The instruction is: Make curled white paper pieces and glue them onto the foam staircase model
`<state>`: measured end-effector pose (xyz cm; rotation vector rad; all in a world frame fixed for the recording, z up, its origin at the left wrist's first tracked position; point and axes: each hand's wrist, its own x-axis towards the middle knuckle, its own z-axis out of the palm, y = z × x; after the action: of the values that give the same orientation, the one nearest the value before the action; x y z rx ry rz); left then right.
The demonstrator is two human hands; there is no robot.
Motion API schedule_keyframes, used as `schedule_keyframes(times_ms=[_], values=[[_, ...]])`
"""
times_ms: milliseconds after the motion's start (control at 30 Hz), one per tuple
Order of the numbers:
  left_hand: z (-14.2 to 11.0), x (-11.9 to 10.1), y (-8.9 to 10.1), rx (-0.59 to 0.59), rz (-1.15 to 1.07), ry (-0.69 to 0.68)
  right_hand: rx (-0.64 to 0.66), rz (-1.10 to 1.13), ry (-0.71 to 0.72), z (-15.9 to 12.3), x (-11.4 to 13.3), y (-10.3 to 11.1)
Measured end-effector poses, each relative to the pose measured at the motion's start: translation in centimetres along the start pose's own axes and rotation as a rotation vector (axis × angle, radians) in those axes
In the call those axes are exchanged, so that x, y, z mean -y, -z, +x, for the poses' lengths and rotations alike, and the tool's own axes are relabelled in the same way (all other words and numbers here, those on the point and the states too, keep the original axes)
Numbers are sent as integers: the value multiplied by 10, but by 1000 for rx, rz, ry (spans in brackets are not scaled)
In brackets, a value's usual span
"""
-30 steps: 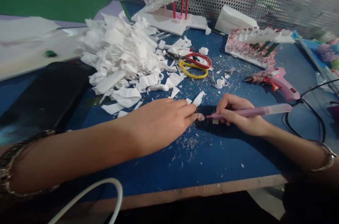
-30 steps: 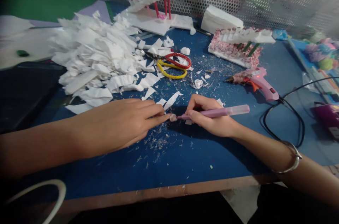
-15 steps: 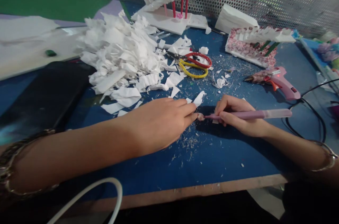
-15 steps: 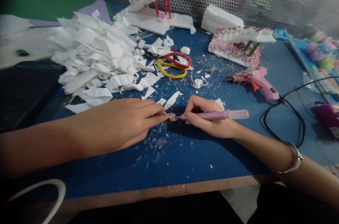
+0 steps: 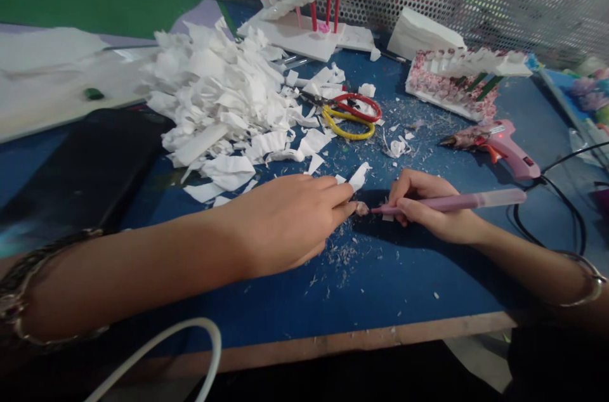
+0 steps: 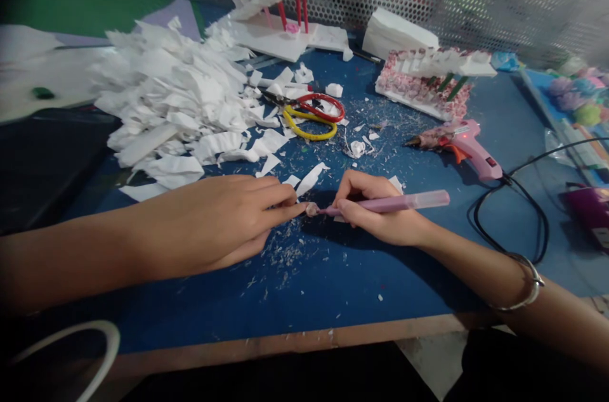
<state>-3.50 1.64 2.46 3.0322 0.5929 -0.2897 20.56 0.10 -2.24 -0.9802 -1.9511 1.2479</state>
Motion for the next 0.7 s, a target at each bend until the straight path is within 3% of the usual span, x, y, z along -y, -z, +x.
schedule_keyframes(times_ms=[700], values=[[1,0,3,13,-16,5,4,-34,31,-1,-1,0]])
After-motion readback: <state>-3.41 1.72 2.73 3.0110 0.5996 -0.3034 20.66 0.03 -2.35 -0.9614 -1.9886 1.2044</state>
